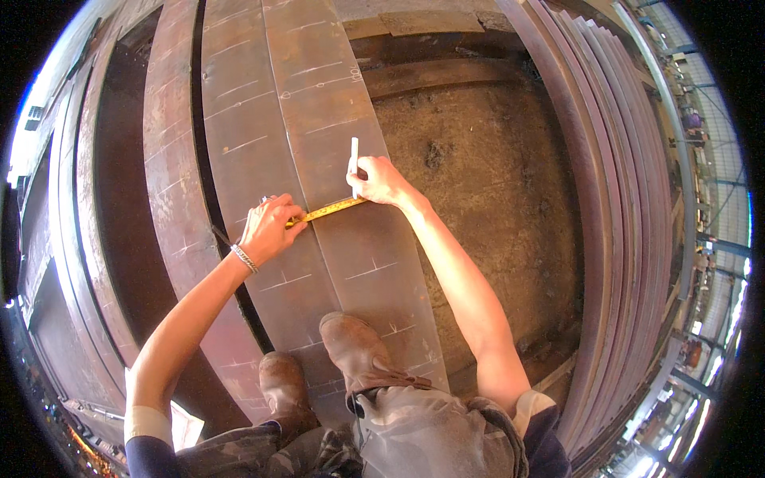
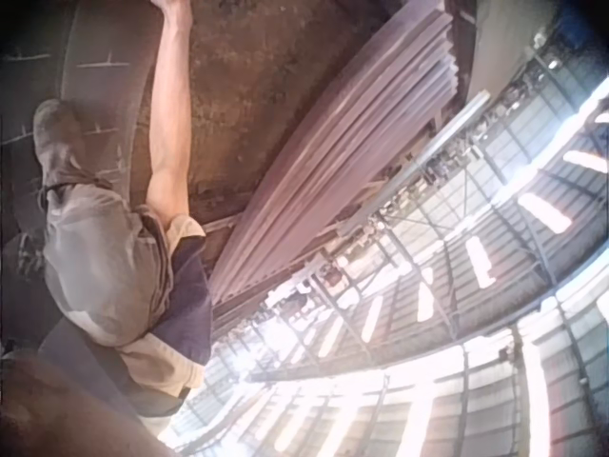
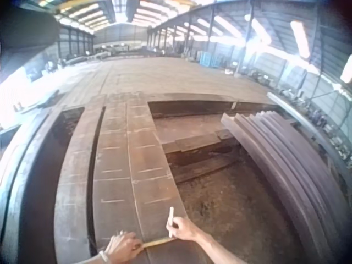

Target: The person uses a tape measure and a white marker to measure and mark intervals on large curved metal sheets. They repeatedly position the tape measure, mark points, and reposition the tape to continue marking along the sheet surface.

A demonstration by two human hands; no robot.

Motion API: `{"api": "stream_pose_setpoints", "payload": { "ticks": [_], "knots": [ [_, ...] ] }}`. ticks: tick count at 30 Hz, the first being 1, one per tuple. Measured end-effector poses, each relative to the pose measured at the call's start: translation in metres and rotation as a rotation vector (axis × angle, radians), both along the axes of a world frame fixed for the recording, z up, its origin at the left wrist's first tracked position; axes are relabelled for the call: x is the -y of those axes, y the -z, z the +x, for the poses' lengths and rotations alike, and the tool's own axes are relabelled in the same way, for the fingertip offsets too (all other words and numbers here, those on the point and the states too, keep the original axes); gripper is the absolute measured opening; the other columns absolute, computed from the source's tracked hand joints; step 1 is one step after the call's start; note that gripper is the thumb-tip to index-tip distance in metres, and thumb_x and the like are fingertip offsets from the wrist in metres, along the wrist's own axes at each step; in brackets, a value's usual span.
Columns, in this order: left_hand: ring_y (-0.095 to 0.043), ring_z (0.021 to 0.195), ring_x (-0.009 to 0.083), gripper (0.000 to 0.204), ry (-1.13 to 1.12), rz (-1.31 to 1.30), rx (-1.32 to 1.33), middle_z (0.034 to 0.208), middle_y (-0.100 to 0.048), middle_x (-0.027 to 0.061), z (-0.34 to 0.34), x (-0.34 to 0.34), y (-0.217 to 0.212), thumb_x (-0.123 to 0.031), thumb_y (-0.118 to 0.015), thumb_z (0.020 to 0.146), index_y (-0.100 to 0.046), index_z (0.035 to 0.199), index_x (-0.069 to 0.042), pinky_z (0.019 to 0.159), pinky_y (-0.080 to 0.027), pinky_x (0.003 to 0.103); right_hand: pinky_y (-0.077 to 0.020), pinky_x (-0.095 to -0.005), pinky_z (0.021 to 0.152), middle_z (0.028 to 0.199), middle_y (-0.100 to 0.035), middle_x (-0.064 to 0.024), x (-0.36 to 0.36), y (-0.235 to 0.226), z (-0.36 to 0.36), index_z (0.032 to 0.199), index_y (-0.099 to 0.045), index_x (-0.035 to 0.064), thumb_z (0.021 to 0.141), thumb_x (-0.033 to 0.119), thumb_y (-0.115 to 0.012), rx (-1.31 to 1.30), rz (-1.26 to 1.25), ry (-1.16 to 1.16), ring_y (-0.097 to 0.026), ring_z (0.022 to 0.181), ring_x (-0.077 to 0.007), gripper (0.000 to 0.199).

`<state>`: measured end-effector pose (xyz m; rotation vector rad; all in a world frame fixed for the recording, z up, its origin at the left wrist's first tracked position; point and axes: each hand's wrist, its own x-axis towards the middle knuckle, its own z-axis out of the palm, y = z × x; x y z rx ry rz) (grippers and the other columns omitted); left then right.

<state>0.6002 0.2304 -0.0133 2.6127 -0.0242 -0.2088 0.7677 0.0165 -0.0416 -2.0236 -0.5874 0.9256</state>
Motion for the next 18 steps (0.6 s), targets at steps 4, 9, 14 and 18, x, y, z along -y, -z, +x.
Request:
{"api": "stream_pose_setpoints", "payload": {
  "ticks": [4, 9, 14, 18],
  "knots": [
    [-0.063, 0.084, 0.0297, 0.013, -0.009, 0.003, 0.023, 0.088, -0.064, 0.0064, 0.001, -0.004, 0.003, -0.018, -0.076, 0.08, -0.073, 0.086, -0.008, 0.074, -0.053, 0.043, -0.0518, -0.0365, 0.064, 0.074, -0.069, -0.0162, -0.004, -0.001, 0.001, 0.09, -0.064, -0.0045, 0.091, 0.022, -0.063, 0.034, 0.007, -0.012, -0.069, 0.069, -0.0223, 0.027],
    [-0.063, 0.084, 0.0299, 0.012, -0.001, 0.013, 0.017, 0.088, -0.064, 0.0066, 0.006, -0.003, 0.001, -0.018, -0.076, 0.08, -0.073, 0.087, -0.008, 0.074, -0.053, 0.043, -0.0531, -0.0364, 0.065, 0.074, -0.07, -0.0165, -0.003, 0.003, 0.005, 0.091, -0.065, -0.0044, 0.092, 0.021, -0.063, 0.052, 0.02, -0.009, -0.071, 0.069, -0.0236, 0.026],
    [-0.063, 0.084, 0.0297, 0.013, 0.003, 0.011, 0.01, 0.088, -0.063, 0.007, 0.006, -0.003, 0.001, -0.019, -0.076, 0.08, -0.074, 0.088, -0.008, 0.074, -0.054, 0.043, -0.0542, -0.0365, 0.065, 0.073, -0.07, -0.0166, -0.004, -0.005, 0.003, 0.091, -0.064, -0.005, 0.092, 0.019, -0.063, 0.068, 0.023, -0.018, -0.072, 0.069, -0.0242, 0.024],
    [-0.063, 0.085, 0.0294, 0.014, 0.003, 0.025, 0.009, 0.088, -0.063, 0.0072, 0.005, -0.003, 0.001, -0.02, -0.076, 0.08, -0.074, 0.089, -0.008, 0.074, -0.054, 0.043, -0.0547, -0.036, 0.066, 0.075, -0.07, -0.0172, -0.007, -0.011, 0.004, 0.089, -0.064, -0.0049, 0.092, 0.019, -0.063, 0.075, -0.022, -0.044, -0.072, 0.07, -0.0247, 0.024]
  ]
}}
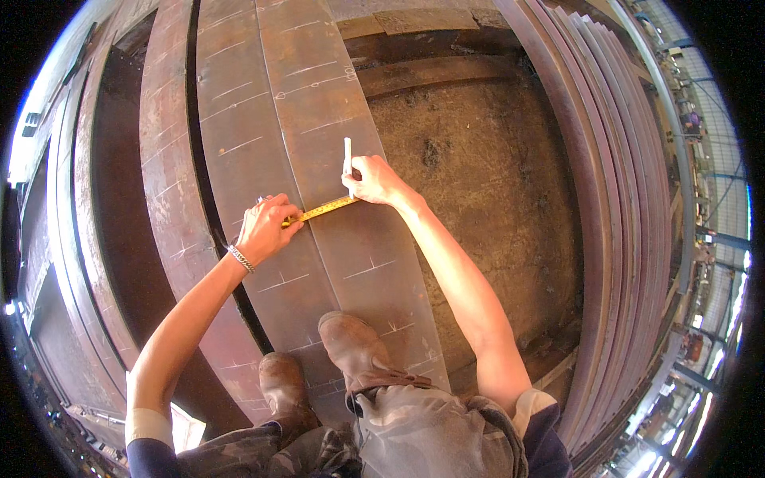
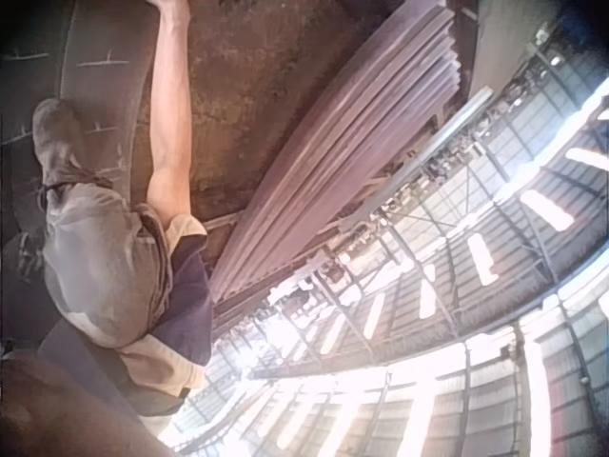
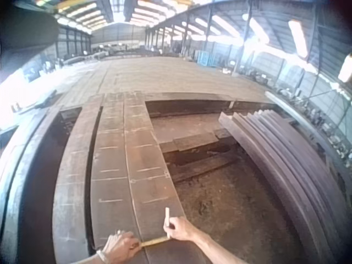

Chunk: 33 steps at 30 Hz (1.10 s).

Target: The person uses a tape measure and a white marker to measure and mark intervals on large curved metal sheets. They repeatedly position the tape measure, mark points, and reposition the tape to continue marking along the sheet surface.

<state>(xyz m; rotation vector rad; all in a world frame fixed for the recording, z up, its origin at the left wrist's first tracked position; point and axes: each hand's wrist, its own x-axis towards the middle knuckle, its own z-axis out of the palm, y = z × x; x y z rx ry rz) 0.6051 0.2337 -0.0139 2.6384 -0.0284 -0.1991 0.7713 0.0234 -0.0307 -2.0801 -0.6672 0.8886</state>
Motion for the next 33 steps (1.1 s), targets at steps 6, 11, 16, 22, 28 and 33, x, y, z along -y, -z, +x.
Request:
{"api": "stream_pose_setpoints", "payload": {
  "ticks": [6, 11, 16, 22, 28, 33],
  "knots": [
    [-0.063, 0.084, 0.0292, 0.015, 0.003, -0.003, 0.005, 0.088, -0.063, 0.0072, 0.0, -0.002, 0.0, -0.02, -0.076, 0.08, -0.074, 0.089, -0.008, 0.074, -0.054, 0.043, -0.051, -0.0393, 0.06, 0.076, -0.067, -0.0154, -0.009, -0.005, -0.01, 0.094, -0.06, 0.0011, 0.094, 0.015, -0.064, 0.469, 0.225, 0.063, -0.067, 0.063, -0.0271, 0.014],
    [-0.063, 0.083, 0.0295, 0.015, -0.002, 0.011, -0.002, 0.087, -0.063, 0.0071, 0.0, -0.001, 0.003, -0.02, -0.076, 0.08, -0.074, 0.088, -0.008, 0.074, -0.053, 0.043, -0.0471, -0.0307, 0.055, 0.07, -0.061, -0.0099, -0.004, -0.012, -0.005, 0.095, -0.06, 0.0025, 0.097, 0.013, -0.062, 0.432, 0.35, 0.23, -0.059, 0.056, -0.0165, 0.011],
    [-0.063, 0.082, 0.029, 0.014, 0.014, 0.004, 0.004, 0.085, -0.067, 0.0066, 0.002, -0.001, -0.003, -0.02, -0.076, 0.081, -0.074, 0.088, -0.009, 0.072, -0.054, 0.043, -0.0466, -0.0253, 0.054, 0.071, -0.066, -0.004, 0.006, -0.02, -0.005, 0.094, -0.061, 0.0023, 0.097, 0.013, -0.061, 0.343, 0.402, 0.349, -0.06, 0.057, -0.0082, 0.011],
    [-0.065, 0.08, 0.0269, 0.013, -0.04, 0.003, 0.079, 0.077, -0.071, 0.0058, 0.01, -0.002, -0.051, -0.021, -0.076, 0.081, -0.074, 0.09, -0.012, 0.073, -0.054, 0.041, -0.0495, -0.0207, 0.054, 0.074, -0.068, -0.0039, 0.015, -0.057, 0.014, 0.097, -0.061, 0.0032, 0.1, 0.015, -0.06, 0.268, 0.666, 0.602, -0.064, 0.063, -0.0064, 0.012],
    [-0.069, 0.072, 0.0264, 0.017, -0.266, 0.128, 0.234, 0.077, -0.072, 0.0074, -0.002, -0.09, -0.124, -0.027, -0.075, 0.083, -0.072, 0.088, -0.011, 0.068, -0.054, 0.039, -0.054, -0.0237, 0.056, 0.083, -0.068, -0.009, 0.023, -0.098, 0.033, 0.106, -0.062, 0.0018, 0.101, 0.018, -0.059, 0.274, 0.834, 0.745, -0.065, 0.069, -0.0111, 0.017],
    [-0.071, 0.076, 0.017, 0.021, -0.398, 0.265, 0.202, 0.086, -0.074, 0.0085, -0.026, -0.15, -0.224, -0.023, -0.075, 0.087, -0.073, 0.096, -0.004, 0.074, -0.054, 0.032, -0.0573, -0.0264, 0.061, 0.087, -0.07, -0.0111, 0.026, -0.093, 0.037, 0.113, -0.065, 0.0014, 0.102, 0.019, -0.057, 0.358, 0.866, 0.869, -0.066, 0.072, -0.0129, 0.022]
  ]
}}
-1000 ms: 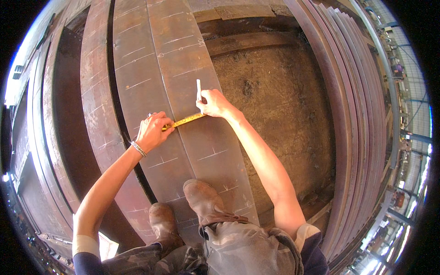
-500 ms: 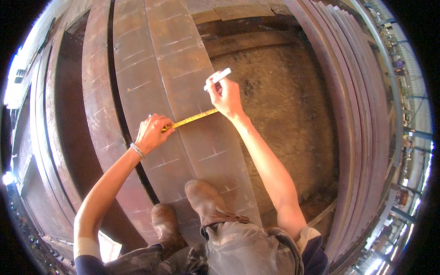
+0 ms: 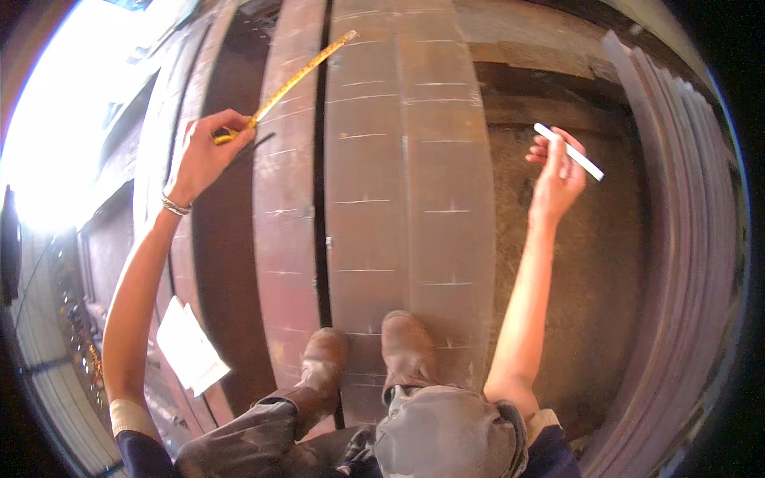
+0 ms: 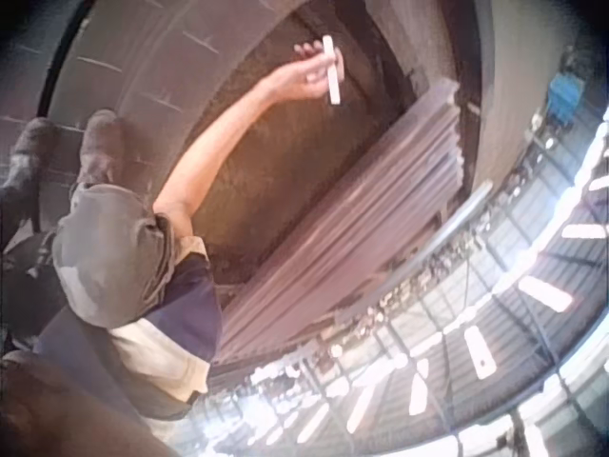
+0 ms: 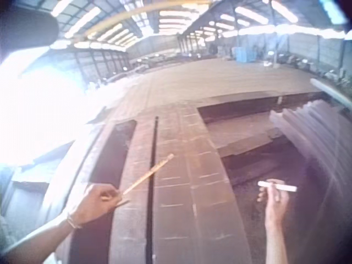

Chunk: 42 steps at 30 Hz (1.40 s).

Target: The person uses a tape measure and a white marker to measure and mark intervals on large curved metal sheets. They repeatedly position the tape measure, mark points, and reposition the tape to continue marking along the sheet surface.

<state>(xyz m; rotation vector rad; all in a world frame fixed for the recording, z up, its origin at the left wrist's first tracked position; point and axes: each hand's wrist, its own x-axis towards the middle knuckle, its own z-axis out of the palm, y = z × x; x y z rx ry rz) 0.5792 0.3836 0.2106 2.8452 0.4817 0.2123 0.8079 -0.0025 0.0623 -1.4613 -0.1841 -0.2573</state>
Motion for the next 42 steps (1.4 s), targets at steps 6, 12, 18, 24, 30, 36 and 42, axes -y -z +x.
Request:
{"api": "stream_pose_setpoints", "payload": {
  "ticks": [6, 12, 18, 24, 30, 36, 42],
  "knots": [
    [-0.07, 0.07, 0.0181, 0.016, 0.051, 0.115, -0.29, 0.079, -0.073, 0.0104, -0.042, -0.013, -0.093, -0.015, -0.073, 0.088, -0.072, 0.093, 0.0, 0.073, -0.057, 0.031, -0.0549, -0.0252, 0.06, 0.086, -0.069, -0.0098, 0.008, 0.01, 0.009, 0.111, -0.065, 0.0013, 0.102, 0.021, -0.057, -0.065, 0.015, 0.028, -0.064, 0.07, -0.0118, 0.023],
    [-0.071, 0.071, 0.0189, 0.015, 0.046, 0.037, -0.429, 0.08, -0.073, 0.0113, -0.044, -0.035, -0.082, -0.013, -0.076, 0.085, -0.072, 0.09, 0.0, 0.074, -0.058, 0.032, -0.0546, -0.024, 0.062, 0.089, -0.07, -0.0094, 0.015, 0.009, 0.019, 0.115, -0.066, 0.0022, 0.102, 0.021, -0.056, -0.06, 0.002, 0.097, -0.064, 0.072, -0.0108, 0.025],
    [-0.071, 0.071, 0.0255, 0.017, 0.099, -0.058, -0.349, 0.078, -0.072, 0.0117, -0.048, -0.088, 0.002, -0.016, -0.077, 0.08, -0.072, 0.088, -0.002, 0.07, -0.055, 0.035, -0.0501, -0.0219, 0.057, 0.084, -0.067, -0.0054, 0.022, -0.017, 0.009, 0.11, -0.066, 0.0026, 0.104, 0.022, -0.052, -0.006, -0.134, -0.03, -0.06, 0.068, -0.0074, 0.025],
    [-0.072, 0.077, 0.027, 0.018, 0.116, -0.134, -0.442, 0.082, -0.074, 0.0076, -0.048, -0.128, 0.08, -0.025, -0.076, 0.081, -0.074, 0.089, -0.009, 0.071, -0.055, 0.037, -0.0485, -0.0193, 0.058, 0.083, -0.064, -0.0025, 0.009, -0.059, -0.027, 0.109, -0.062, 0.0036, 0.105, 0.018, -0.052, -0.052, -0.303, -0.283, -0.058, 0.068, -0.0047, 0.019],
    [-0.072, 0.076, 0.0249, 0.021, 0.228, -0.289, -0.349, 0.082, -0.074, 0.0098, -0.009, -0.132, 0.14, -0.024, -0.077, 0.08, -0.074, 0.089, -0.006, 0.072, -0.056, 0.035, -0.0468, -0.0198, 0.056, 0.083, -0.063, -0.0035, 0.018, -0.077, -0.038, 0.109, -0.063, 0.0024, 0.104, 0.015, -0.054, -0.047, -0.445, -0.213, -0.057, 0.066, -0.0051, 0.016],
    [-0.072, 0.077, 0.0271, 0.02, 0.359, -0.36, -0.236, 0.083, -0.074, 0.0111, 0.045, -0.11, 0.162, -0.025, -0.075, 0.082, -0.074, 0.089, -0.006, 0.073, -0.056, 0.037, -0.0464, -0.0201, 0.056, 0.083, -0.064, -0.0035, 0.017, -0.126, -0.039, 0.109, -0.063, 0.0028, 0.104, 0.016, -0.055, 0.011, -0.555, -0.053, -0.056, 0.066, -0.0049, 0.017],
    [-0.071, 0.075, 0.0294, 0.019, 0.486, -0.355, -0.129, 0.081, -0.074, 0.011, 0.086, -0.08, 0.143, -0.026, -0.074, 0.081, -0.074, 0.087, -0.007, 0.07, -0.056, 0.039, -0.0465, -0.0196, 0.056, 0.083, -0.064, -0.0026, -0.015, -0.189, -0.03, 0.109, -0.064, 0.0032, 0.103, 0.016, -0.055, 0.128, -0.702, -0.029, -0.057, 0.067, -0.0046, 0.017]
  ]
}}
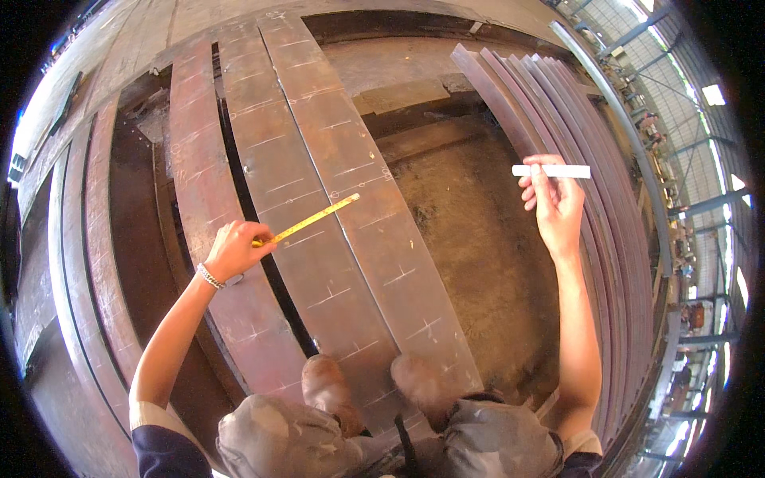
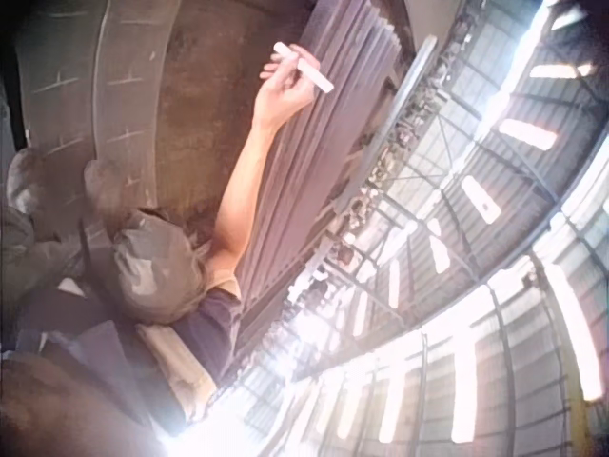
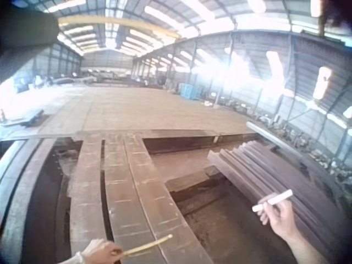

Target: The person uses a tape measure and a white marker to measure and mark intervals on large curved metal sheets. They repeatedly position the tape measure, mark points, and reposition the tape to continue marking along the sheet surface.

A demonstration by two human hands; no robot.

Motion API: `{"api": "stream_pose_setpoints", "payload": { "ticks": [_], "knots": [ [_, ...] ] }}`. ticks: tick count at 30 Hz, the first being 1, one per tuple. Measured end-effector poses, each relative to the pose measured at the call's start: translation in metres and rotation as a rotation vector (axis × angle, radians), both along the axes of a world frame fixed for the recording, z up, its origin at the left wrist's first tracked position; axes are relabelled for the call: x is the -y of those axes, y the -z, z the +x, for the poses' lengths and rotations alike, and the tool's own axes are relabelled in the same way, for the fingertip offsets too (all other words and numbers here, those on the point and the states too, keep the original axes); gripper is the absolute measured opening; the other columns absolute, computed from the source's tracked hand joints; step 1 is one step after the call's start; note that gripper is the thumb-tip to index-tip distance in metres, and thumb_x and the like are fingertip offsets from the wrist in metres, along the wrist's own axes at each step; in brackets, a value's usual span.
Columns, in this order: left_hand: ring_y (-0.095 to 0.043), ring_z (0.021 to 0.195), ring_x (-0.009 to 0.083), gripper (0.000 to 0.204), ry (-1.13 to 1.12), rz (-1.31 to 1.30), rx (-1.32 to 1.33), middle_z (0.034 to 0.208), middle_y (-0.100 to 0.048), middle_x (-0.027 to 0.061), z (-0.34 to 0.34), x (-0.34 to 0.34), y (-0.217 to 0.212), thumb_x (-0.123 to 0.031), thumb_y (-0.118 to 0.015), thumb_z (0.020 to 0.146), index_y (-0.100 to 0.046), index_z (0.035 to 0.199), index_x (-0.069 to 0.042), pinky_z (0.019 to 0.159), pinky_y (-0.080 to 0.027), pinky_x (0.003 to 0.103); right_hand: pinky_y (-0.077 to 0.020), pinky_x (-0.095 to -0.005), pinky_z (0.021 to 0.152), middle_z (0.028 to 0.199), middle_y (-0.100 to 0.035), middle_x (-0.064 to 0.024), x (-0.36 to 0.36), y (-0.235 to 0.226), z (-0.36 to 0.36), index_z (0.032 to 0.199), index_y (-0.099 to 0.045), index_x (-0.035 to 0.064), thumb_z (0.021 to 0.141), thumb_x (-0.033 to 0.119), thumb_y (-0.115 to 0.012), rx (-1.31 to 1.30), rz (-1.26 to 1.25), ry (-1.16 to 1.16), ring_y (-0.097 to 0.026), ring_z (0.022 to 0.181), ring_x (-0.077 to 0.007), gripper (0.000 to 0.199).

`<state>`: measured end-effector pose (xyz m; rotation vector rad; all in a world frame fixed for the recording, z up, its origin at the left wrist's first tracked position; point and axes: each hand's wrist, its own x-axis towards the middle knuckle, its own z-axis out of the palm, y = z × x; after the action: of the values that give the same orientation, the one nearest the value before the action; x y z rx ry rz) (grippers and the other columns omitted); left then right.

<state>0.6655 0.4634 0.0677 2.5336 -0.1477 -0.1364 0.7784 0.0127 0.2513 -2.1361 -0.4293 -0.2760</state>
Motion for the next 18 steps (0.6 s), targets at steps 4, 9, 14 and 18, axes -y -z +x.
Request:
{"api": "stream_pose_setpoints", "payload": {
  "ticks": [4, 9, 14, 18],
  "knots": [
    [-0.071, 0.075, 0.0294, 0.02, 0.094, 0.076, 0.012, 0.081, -0.074, 0.0115, 0.021, 0.002, -0.015, -0.026, -0.075, 0.08, -0.074, 0.086, -0.007, 0.07, -0.056, 0.039, -0.046, -0.0188, 0.056, 0.082, -0.064, -0.002, -0.017, -0.008, 0.002, 0.109, -0.065, 0.0031, 0.103, 0.017, -0.055, -0.008, -0.019, -0.04, -0.057, 0.066, -0.0041, 0.017],
    [-0.071, 0.074, 0.0294, 0.019, 0.114, 0.142, 0.018, 0.08, -0.073, 0.0112, 0.043, 0.029, -0.019, -0.026, -0.074, 0.079, -0.074, 0.084, -0.008, 0.07, -0.056, 0.04, -0.0461, -0.0185, 0.055, 0.082, -0.064, -0.0023, -0.018, 0.028, 0.026, 0.108, -0.064, 0.004, 0.103, 0.018, -0.055, -0.062, 0.087, -0.075, -0.058, 0.065, -0.004, 0.017],
    [-0.07, 0.074, 0.0294, 0.019, 0.063, 0.176, -0.086, 0.078, -0.073, 0.011, 0.037, 0.043, -0.041, -0.027, -0.074, 0.08, -0.073, 0.083, -0.009, 0.07, -0.056, 0.04, -0.0482, -0.0195, 0.053, 0.08, -0.066, -0.0038, -0.054, 0.081, 0.082, 0.106, -0.065, 0.0044, 0.103, 0.019, -0.056, -0.11, 0.303, -0.045, -0.06, 0.064, -0.0053, 0.017],
    [-0.072, 0.074, 0.0263, 0.019, -0.068, 0.158, -0.162, 0.077, -0.073, 0.0101, 0.02, 0.028, -0.059, -0.025, -0.075, 0.081, -0.073, 0.083, -0.006, 0.069, -0.056, 0.037, -0.0487, -0.0205, 0.052, 0.078, -0.067, -0.0049, -0.108, 0.11, 0.118, 0.104, -0.065, 0.0035, 0.102, 0.018, -0.057, -0.159, 0.496, -0.109, -0.061, 0.062, -0.0064, 0.017]
  ]
}}
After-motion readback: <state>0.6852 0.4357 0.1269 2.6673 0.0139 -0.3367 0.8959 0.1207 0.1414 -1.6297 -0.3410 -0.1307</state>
